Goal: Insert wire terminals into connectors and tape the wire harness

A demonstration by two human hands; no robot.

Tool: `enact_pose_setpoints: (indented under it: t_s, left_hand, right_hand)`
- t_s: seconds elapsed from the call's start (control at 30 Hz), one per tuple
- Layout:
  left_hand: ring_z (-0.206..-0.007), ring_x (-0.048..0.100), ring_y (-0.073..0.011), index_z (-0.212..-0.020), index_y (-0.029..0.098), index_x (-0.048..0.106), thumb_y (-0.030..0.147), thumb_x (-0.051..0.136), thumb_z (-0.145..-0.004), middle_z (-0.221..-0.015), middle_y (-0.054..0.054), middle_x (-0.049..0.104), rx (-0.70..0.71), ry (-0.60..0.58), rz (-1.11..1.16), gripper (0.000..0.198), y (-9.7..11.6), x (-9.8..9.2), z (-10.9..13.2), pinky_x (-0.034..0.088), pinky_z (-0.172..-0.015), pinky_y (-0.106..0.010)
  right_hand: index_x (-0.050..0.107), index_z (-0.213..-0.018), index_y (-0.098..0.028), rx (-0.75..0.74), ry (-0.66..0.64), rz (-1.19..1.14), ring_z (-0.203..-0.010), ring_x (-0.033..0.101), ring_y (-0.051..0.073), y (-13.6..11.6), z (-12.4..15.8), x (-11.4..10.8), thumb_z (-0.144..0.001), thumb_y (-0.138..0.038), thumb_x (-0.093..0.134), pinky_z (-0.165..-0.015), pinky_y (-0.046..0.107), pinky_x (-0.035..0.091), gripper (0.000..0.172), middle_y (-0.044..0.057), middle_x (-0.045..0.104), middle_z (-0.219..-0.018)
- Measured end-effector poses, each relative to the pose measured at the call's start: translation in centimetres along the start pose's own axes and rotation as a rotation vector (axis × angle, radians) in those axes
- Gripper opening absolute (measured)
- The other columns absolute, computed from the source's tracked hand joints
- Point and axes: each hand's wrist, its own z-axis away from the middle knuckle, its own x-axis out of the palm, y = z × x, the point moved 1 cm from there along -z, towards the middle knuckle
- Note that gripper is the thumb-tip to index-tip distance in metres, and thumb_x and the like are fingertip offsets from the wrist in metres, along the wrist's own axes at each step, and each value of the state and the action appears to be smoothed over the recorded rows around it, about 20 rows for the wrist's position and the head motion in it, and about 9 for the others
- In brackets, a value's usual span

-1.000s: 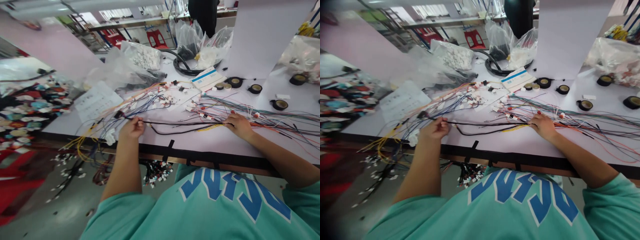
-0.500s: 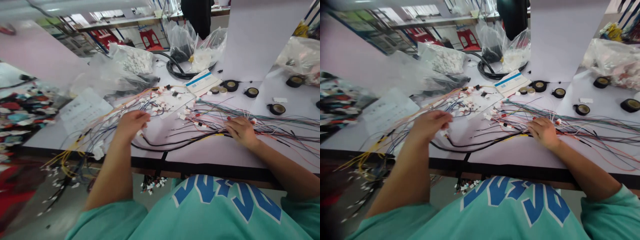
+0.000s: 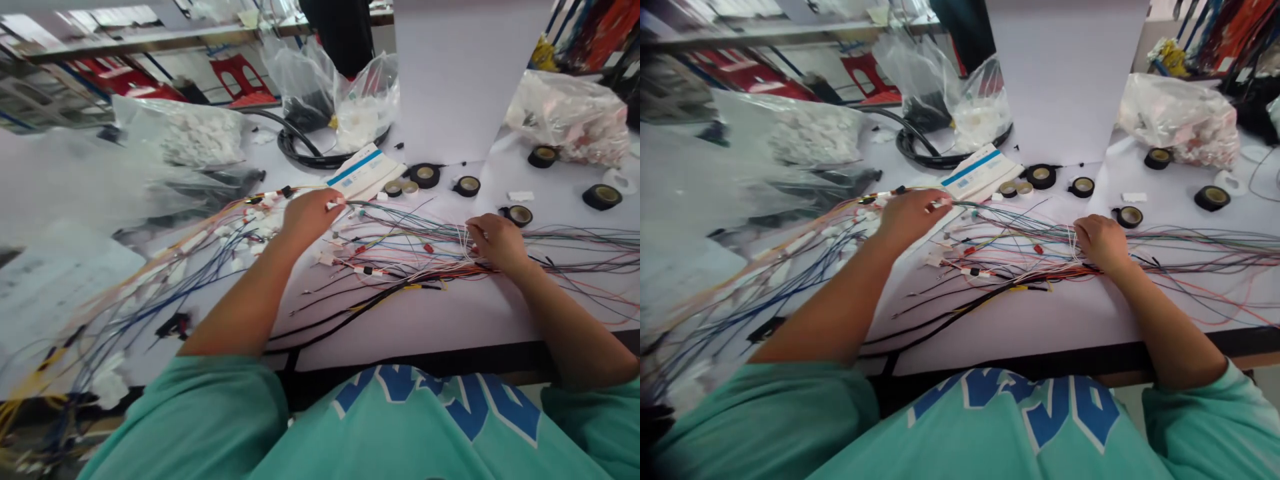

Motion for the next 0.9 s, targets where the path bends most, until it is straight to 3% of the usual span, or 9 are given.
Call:
enact_pose_setpoints:
  t_s: [0.17, 0.3, 0.4, 0.5, 0.57, 0.67, 0.73, 0.83, 0.9]
  left_hand:
    - [-0.053, 0.060, -0.0149, -0.089, 0.022, 0.067, 0.021, 0.061, -0.075, -0.064, 0.002, 0.065, -0.092, 0.195, 0.424, 0.015, 0.2, -1.9, 2.6, 0.048, -0.064, -0.028]
    - [-0.041, 0.057, -0.0119, -0.079, 0.018, 0.063, 0.018, 0.064, -0.063, -0.054, 0.004, 0.062, -0.174, 0.239, 0.966, 0.016, 0.8, -1.6, 4.1, 0.049, -0.045, -0.023]
    - [-0.043, 0.061, -0.0132, -0.070, 0.018, 0.062, 0.015, 0.069, -0.050, -0.053, 0.003, 0.065, -0.231, 0.216, 1.230, 0.021, 1.2, -1.7, 5.4, 0.054, -0.046, -0.024]
    - [-0.054, 0.066, -0.0136, -0.065, 0.021, 0.066, 0.011, 0.072, -0.042, -0.057, 0.003, 0.067, -0.226, 0.149, 1.370, 0.026, 1.7, -2.1, 6.9, 0.059, -0.055, -0.023]
    - [-0.057, 0.066, -0.0131, -0.060, 0.022, 0.066, 0.011, 0.075, -0.040, -0.056, 0.003, 0.067, -0.222, 0.129, 1.418, 0.024, 2.0, -2.2, 7.8, 0.060, -0.057, -0.024]
    - [-0.049, 0.063, -0.0124, -0.052, 0.020, 0.061, 0.013, 0.081, -0.038, -0.051, 0.003, 0.065, -0.257, 0.181, 1.449, 0.025, 2.2, -1.9, 8.7, 0.058, -0.047, -0.022]
    - [-0.041, 0.059, -0.0122, -0.051, 0.019, 0.059, 0.014, 0.085, -0.034, -0.049, 0.003, 0.064, -0.284, 0.202, 1.477, 0.031, 2.1, -1.3, 8.9, 0.053, -0.039, -0.020]
    - [-0.039, 0.057, -0.0119, -0.055, 0.018, 0.058, 0.014, 0.088, -0.033, -0.051, 0.003, 0.065, -0.291, 0.195, 1.568, 0.037, 1.9, -0.2, 8.6, 0.049, -0.034, -0.018]
    - [-0.040, 0.057, -0.0109, -0.060, 0.018, 0.058, 0.013, 0.087, -0.040, -0.052, 0.003, 0.064, -0.326, 0.174, 1.631, 0.036, 1.7, 0.5, 8.2, 0.047, -0.034, -0.016]
  right_hand:
    - [0.070, -0.076, -0.020, 0.127, -0.264, -0.158, -0.067, 0.059, 0.015, 1.2, -0.6, -1.5, -0.075, -0.022, 0.051, -0.060, 0.025, 0.040, 0.019, 0.002, 0.071, -0.077]
    - [0.070, -0.079, -0.019, 0.249, -0.262, -0.297, -0.066, 0.058, 0.013, 1.7, -0.7, -3.1, -0.071, -0.020, 0.052, -0.063, 0.024, 0.041, 0.020, 0.001, 0.068, -0.071]
    - [0.070, -0.080, -0.017, 0.283, -0.237, -0.329, -0.065, 0.056, 0.012, 1.7, -0.9, -3.9, -0.071, -0.020, 0.053, -0.063, 0.025, 0.041, 0.019, 0.000, 0.066, -0.071]
    - [0.070, -0.080, -0.016, 0.325, -0.300, -0.170, -0.066, 0.056, 0.013, 0.7, -1.0, -4.3, -0.076, -0.025, 0.053, -0.063, 0.026, 0.040, 0.020, 0.003, 0.065, -0.071]
    - [0.070, -0.078, -0.015, 0.367, -0.406, 0.016, -0.071, 0.058, 0.017, -0.6, -0.9, -4.1, -0.082, -0.038, 0.050, -0.063, 0.028, 0.039, 0.030, 0.007, 0.066, -0.074]
    - [0.071, -0.081, -0.015, 0.365, -0.555, 0.242, -0.082, 0.062, 0.024, -2.9, -0.4, -3.4, -0.084, -0.054, 0.047, -0.065, 0.029, 0.040, 0.046, 0.013, 0.069, -0.084]
    - [0.071, -0.087, -0.016, 0.338, -0.587, 0.297, -0.088, 0.062, 0.025, -3.9, -0.1, -2.8, -0.084, -0.050, 0.049, -0.066, 0.029, 0.040, 0.041, 0.014, 0.070, -0.091]
    - [0.068, -0.079, -0.015, 0.340, -0.550, 0.164, -0.080, 0.061, 0.021, -3.7, 0.1, -2.2, -0.080, -0.035, 0.055, -0.063, 0.027, 0.037, 0.024, 0.009, 0.067, -0.082]
    - [0.062, -0.070, -0.015, 0.375, -0.499, -0.159, -0.065, 0.054, 0.014, -2.8, 0.0, -2.1, -0.075, -0.028, 0.058, -0.057, 0.025, 0.033, 0.015, 0.002, 0.059, -0.067]
